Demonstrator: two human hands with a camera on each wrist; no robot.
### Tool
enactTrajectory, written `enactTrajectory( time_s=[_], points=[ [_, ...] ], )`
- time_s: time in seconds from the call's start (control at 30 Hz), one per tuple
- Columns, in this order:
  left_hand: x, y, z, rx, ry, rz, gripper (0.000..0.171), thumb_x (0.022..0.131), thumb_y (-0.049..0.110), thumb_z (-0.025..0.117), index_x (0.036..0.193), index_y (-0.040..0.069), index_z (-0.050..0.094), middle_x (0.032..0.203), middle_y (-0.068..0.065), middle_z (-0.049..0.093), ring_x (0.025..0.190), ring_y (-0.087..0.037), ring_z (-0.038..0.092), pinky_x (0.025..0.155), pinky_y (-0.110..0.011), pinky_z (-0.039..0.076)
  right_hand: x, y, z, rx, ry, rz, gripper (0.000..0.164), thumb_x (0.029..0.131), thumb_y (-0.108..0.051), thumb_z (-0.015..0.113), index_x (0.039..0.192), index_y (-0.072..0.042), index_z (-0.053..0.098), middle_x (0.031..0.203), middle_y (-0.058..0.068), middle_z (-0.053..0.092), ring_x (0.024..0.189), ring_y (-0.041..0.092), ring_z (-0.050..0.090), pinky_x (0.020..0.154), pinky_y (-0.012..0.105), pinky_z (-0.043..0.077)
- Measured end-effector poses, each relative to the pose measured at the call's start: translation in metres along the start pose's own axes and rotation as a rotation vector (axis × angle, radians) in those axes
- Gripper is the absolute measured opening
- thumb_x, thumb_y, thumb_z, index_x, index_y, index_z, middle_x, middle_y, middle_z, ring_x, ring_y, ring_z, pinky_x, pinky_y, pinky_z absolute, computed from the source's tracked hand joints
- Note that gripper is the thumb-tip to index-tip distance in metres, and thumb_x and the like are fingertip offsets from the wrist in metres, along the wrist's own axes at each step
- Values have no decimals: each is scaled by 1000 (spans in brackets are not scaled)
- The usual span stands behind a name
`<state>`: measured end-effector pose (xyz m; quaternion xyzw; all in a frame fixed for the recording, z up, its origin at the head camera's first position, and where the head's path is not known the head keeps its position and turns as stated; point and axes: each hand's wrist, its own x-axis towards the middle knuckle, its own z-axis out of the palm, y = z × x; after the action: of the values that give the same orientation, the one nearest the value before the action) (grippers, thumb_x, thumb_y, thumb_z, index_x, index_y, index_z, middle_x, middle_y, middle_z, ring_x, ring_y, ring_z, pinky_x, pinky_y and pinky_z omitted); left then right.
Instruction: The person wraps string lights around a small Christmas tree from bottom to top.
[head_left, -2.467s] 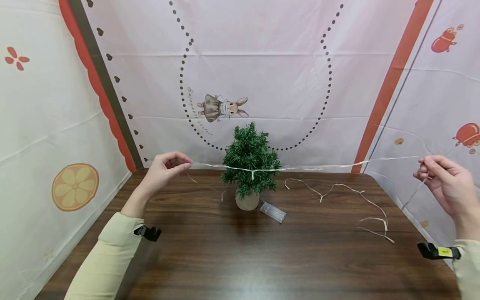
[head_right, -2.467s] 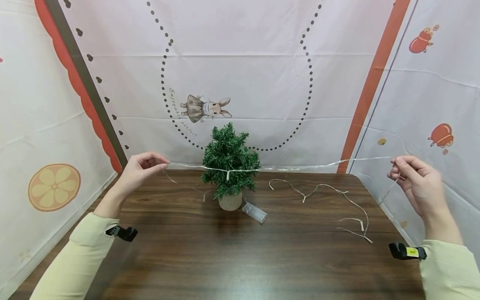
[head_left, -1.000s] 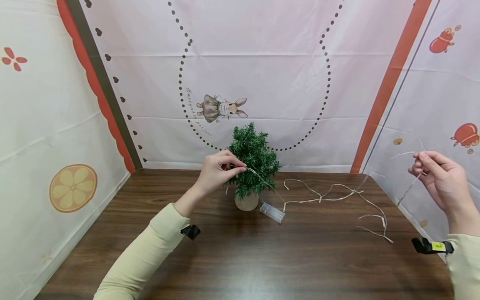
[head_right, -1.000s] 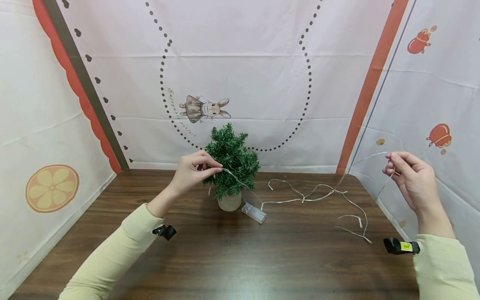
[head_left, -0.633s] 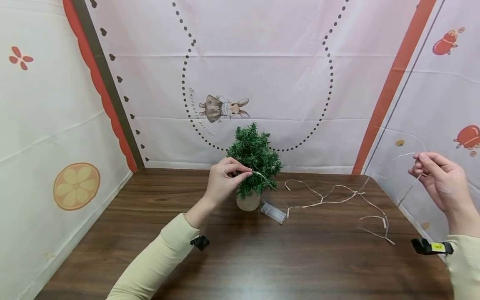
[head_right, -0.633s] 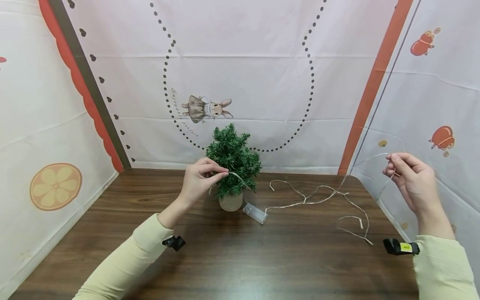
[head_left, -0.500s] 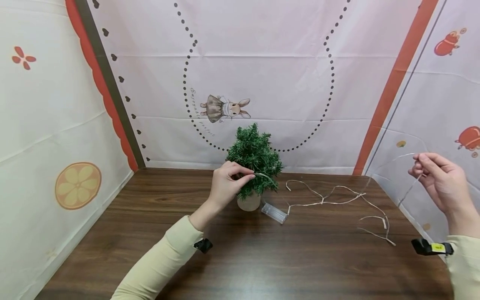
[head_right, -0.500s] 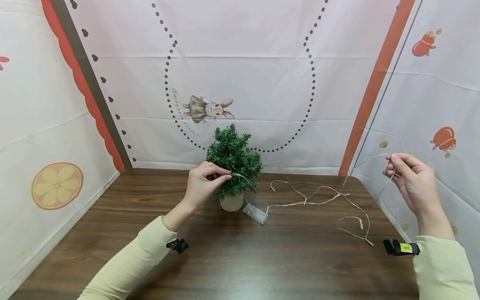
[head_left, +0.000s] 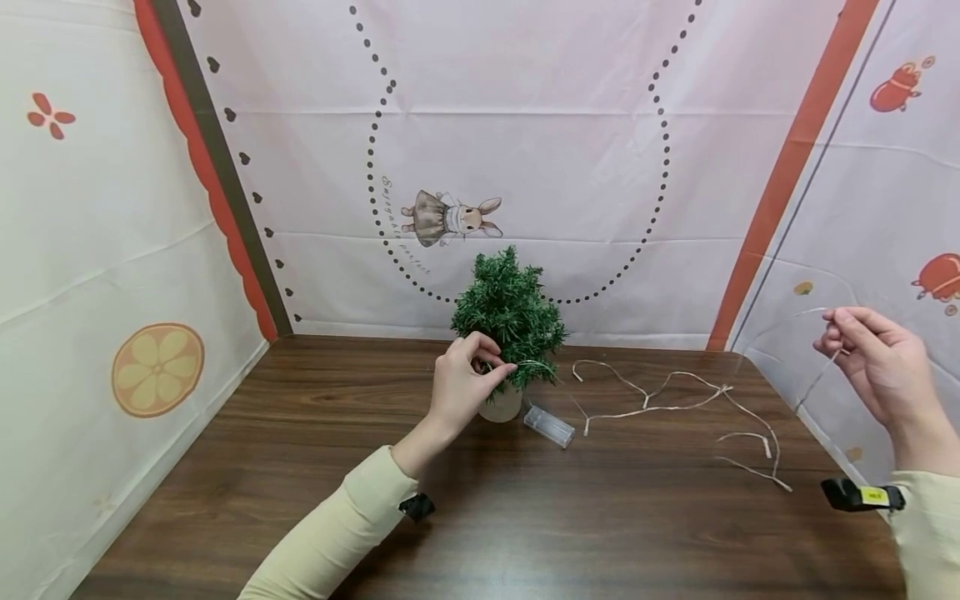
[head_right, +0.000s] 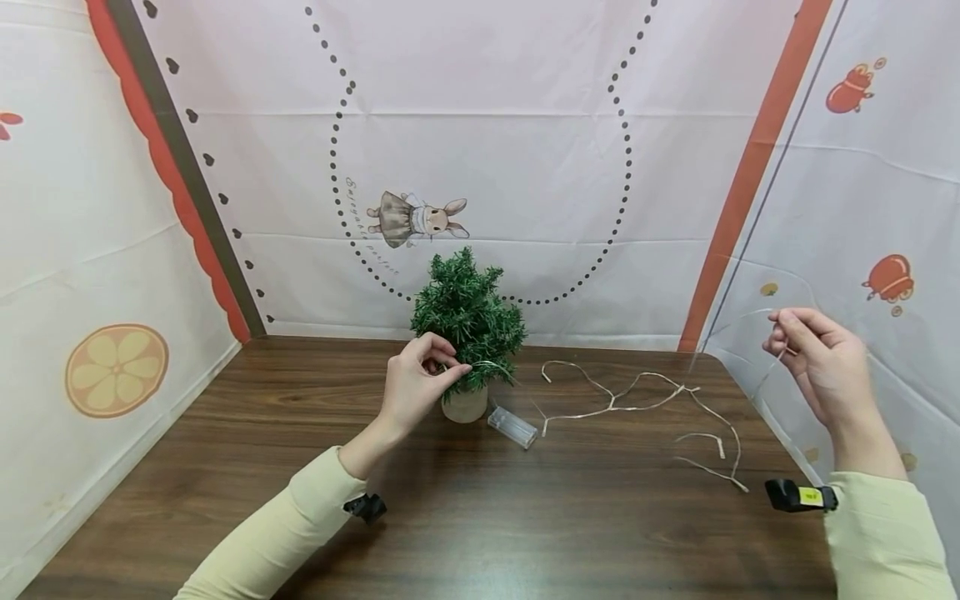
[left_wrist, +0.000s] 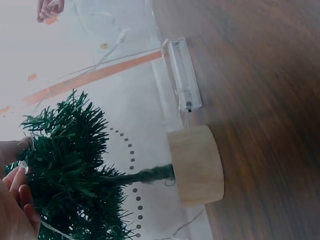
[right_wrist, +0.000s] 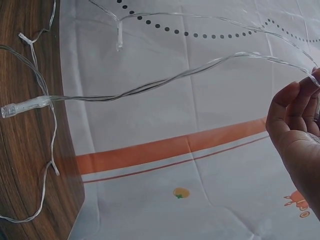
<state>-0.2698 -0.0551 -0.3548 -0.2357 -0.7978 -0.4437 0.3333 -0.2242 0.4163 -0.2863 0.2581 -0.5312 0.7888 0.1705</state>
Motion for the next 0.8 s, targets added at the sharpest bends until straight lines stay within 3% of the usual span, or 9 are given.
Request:
enactTrajectory(
  time_s=[0.27, 0.5, 0.7, 0.8],
  points=[
    [-1, 1, 5, 61, -14, 21, 23, 77, 21, 80, 89, 16, 62, 73, 8, 68, 71, -15, 48, 67, -28, 40, 2, 0, 2, -2, -2, 6, 26, 97, 9, 37, 102, 11, 62, 78, 10, 63, 68, 15, 60, 72, 24, 54],
    [-3, -1, -1, -91, 26, -28, 26, 77, 24, 80, 96, 18, 64, 82, 8, 69, 71, -13, 47, 59, -24, 39, 2, -2, 4, -18, 3, 22, 25, 97, 7, 39, 102, 10, 63, 78, 10, 64, 67, 14, 60, 71, 23, 54],
    [1, 4, -11, -206, 103, -53, 27, 80, 26, 77, 98, 10, 63, 82, 1, 66, 65, -14, 44, 58, -22, 35, 4, -3, 6, -10, 15, 44, 25, 98, 6, 40, 102, 9, 64, 77, 9, 64, 67, 14, 61, 71, 23, 54],
    [7, 14, -15, -293, 87, -49, 25, 81, 19, 76, 98, 5, 65, 82, -4, 67, 65, -15, 51, 57, -21, 40, 4, -3, 6, -4, 19, 47, 25, 98, 6, 39, 102, 9, 64, 76, 9, 63, 67, 14, 60, 72, 23, 54]
  ],
)
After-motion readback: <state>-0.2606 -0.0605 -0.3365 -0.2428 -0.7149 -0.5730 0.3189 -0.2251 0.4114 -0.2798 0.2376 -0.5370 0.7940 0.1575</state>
